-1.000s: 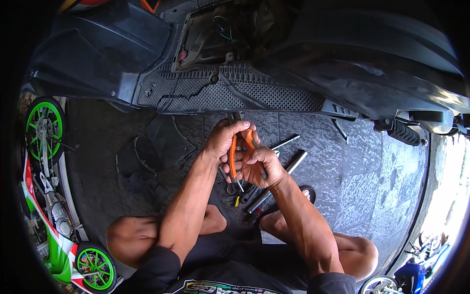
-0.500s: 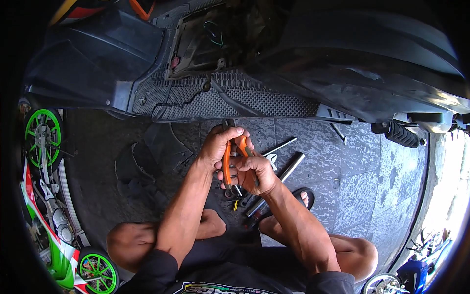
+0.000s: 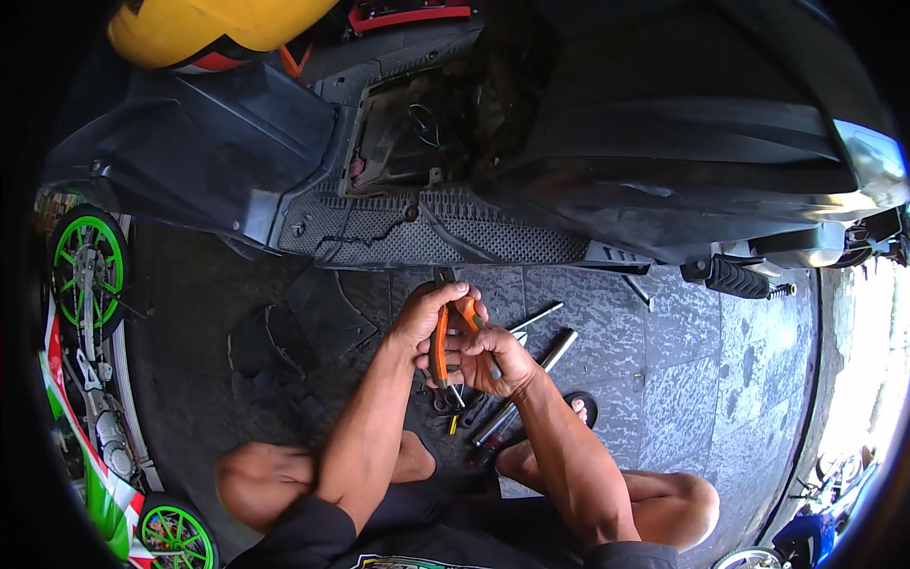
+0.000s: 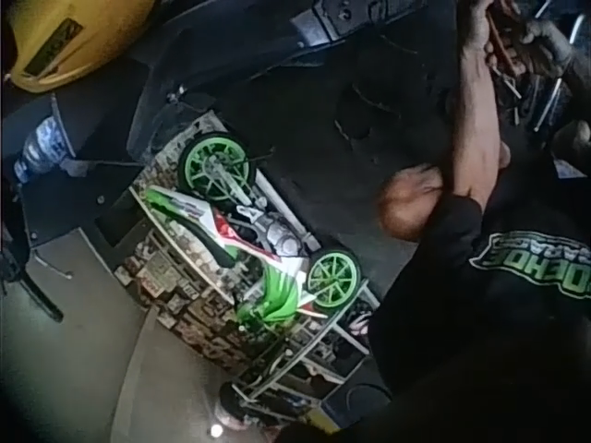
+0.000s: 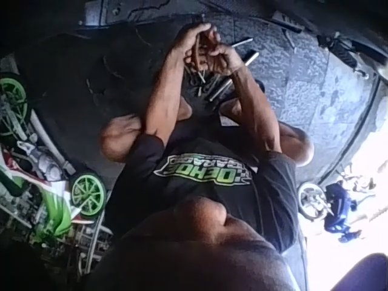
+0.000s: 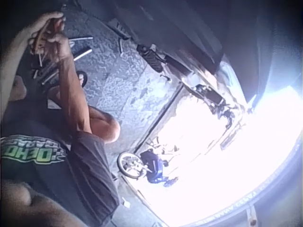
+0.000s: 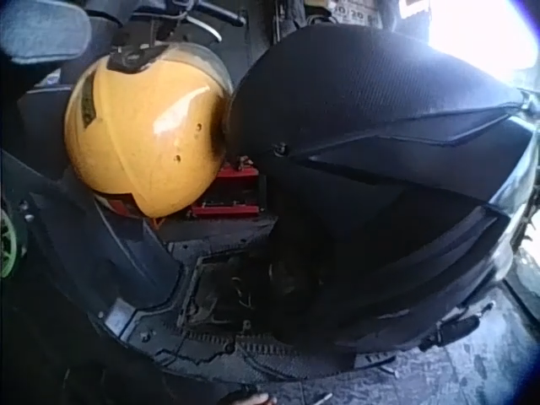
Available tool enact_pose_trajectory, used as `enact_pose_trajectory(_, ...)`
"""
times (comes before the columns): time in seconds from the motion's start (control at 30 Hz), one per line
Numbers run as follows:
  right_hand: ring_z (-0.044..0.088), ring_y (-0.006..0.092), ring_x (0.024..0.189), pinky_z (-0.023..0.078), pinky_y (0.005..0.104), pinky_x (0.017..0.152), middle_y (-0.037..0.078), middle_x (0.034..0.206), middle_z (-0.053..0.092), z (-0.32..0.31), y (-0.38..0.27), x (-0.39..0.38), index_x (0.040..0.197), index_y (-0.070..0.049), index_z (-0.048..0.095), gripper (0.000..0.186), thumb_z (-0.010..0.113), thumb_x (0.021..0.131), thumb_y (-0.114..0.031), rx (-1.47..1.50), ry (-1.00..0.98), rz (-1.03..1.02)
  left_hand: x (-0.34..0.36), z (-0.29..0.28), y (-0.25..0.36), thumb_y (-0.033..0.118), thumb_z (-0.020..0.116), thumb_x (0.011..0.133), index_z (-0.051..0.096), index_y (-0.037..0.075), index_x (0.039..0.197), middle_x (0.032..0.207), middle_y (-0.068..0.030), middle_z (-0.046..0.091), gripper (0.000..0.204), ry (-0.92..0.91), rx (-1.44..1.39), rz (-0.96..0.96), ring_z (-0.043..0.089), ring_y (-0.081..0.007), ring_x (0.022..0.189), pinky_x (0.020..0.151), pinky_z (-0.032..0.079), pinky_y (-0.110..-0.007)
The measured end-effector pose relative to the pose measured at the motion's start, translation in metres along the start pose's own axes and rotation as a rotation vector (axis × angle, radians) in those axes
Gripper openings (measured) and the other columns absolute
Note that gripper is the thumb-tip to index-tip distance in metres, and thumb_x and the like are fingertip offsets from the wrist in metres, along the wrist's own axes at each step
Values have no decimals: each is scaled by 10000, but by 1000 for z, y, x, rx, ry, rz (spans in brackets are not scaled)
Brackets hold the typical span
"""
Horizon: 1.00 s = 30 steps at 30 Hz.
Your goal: Repair and adjust parts of the motorcycle's side paneling and engine area.
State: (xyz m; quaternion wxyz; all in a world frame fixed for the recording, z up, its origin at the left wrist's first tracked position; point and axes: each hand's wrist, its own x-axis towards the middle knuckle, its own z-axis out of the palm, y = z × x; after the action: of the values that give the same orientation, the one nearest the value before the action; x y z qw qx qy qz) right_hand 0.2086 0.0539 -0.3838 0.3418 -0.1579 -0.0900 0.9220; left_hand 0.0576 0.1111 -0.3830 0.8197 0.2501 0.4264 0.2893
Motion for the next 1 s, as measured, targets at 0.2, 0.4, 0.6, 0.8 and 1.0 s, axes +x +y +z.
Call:
enact_pose_trajectory(0.2, 499, 397, 1250, 446, 483, 988, 276, 1316, 513, 8, 40, -23, 1402, -1, 331, 752, 593, 715, -161, 48, 50, -29, -22, -14, -30, 263, 579, 936, 655, 13, 972, 901, -123, 698, 263, -100, -12, -105, 685, -209, 821, 729, 574, -321)
enact_pose_trajectory(0.4, 491, 394, 1254, 381, 592, 1037, 267, 1339, 494, -5, 69, -31, 1401, -4, 377, 779, 592, 681, -210, 136, 67, -31, -25, -24, -56, 296, 600, 929, 674, 37, 904, 886, -101, 704, 270, -62, 98, -214, 686, -171, 758, 657, 567, -288)
enact_pose_trajectory(0.6, 484, 369, 1273, 356, 599, 1059, 264, 1337, 503, -17, 67, -29, 1375, 27, 405, 711, 541, 711, -191, 170, 2, -16, -20, -24, -61, 313, 597, 929, 677, 50, 929, 870, -98, 705, 274, -7, 88, -216, 679, -154, 695, 566, 541, -244)
enact_pose_trajectory(0.8, 500, 401, 1246, 364, 624, 1037, 269, 1332, 503, -23, 62, -19, 1365, 15, 428, 694, 545, 710, -183, 172, -28, -40, -11, -31, -56, 309, 586, 933, 672, 45, 947, 897, -103, 702, 278, -18, 109, -191, 683, -174, 703, 617, 559, -274)
enact_pose_trajectory(1.0, 513, 398, 1233, 392, 619, 1012, 275, 1322, 505, -27, 52, -20, 1368, 28, 401, 691, 538, 722, -174, 145, 0, -14, -4, -27, -60, 290, 585, 932, 656, 25, 988, 936, -112, 698, 280, -23, -9, -177, 692, -200, 761, 687, 582, -309)
